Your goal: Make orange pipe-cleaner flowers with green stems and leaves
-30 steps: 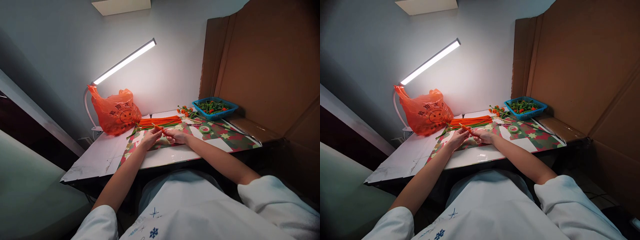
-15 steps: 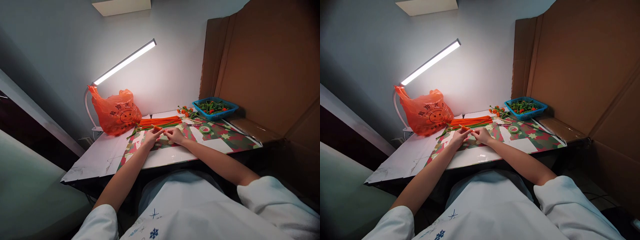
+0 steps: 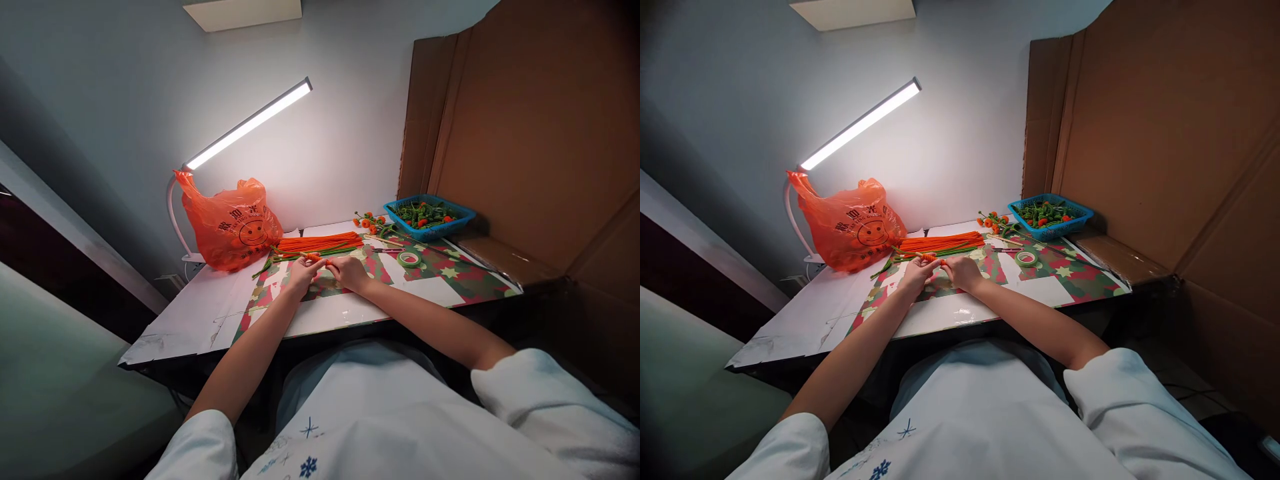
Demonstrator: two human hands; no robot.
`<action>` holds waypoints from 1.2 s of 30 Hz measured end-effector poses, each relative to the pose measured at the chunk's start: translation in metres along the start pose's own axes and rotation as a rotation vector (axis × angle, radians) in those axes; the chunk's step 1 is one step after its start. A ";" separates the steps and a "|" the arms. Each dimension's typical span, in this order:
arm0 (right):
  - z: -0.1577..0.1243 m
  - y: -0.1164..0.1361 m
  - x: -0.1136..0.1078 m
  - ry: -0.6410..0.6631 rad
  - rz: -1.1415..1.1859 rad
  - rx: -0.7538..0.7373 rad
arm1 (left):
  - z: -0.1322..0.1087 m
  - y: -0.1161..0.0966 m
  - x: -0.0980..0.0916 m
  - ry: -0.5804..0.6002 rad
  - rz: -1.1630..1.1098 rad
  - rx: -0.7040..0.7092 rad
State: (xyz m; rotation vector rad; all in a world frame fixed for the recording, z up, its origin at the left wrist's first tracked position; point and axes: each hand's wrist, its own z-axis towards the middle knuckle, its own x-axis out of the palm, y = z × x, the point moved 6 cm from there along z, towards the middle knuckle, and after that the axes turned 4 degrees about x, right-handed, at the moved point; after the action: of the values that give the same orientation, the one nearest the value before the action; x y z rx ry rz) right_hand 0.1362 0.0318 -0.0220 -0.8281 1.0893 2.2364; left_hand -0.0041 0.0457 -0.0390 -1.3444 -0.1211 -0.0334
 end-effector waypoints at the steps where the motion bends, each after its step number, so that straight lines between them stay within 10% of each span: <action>1: 0.000 0.000 0.001 0.007 -0.017 0.005 | -0.001 0.000 0.000 -0.004 0.008 -0.004; 8: 0.000 -0.005 0.001 0.068 0.263 0.046 | -0.004 -0.001 0.002 0.028 -0.033 -0.022; 14: -0.007 -0.009 0.022 0.684 1.085 0.409 | -0.003 -0.010 0.006 0.145 -0.163 -0.012; 19: -0.019 0.001 0.023 0.937 1.363 0.551 | -0.005 -0.010 0.012 0.272 -0.238 -0.018; 30: -0.012 -0.005 0.022 0.770 1.173 0.466 | -0.002 -0.006 0.006 0.193 -0.101 -0.018; 36: 0.000 -0.008 0.001 0.221 0.364 0.097 | 0.000 -0.003 0.003 0.055 0.006 0.083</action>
State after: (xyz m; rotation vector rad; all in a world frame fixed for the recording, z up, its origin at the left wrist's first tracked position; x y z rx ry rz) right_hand 0.1414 0.0361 -0.0269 -0.9111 1.5467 2.3984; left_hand -0.0018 0.0455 -0.0362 -1.2602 -0.0713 -0.0590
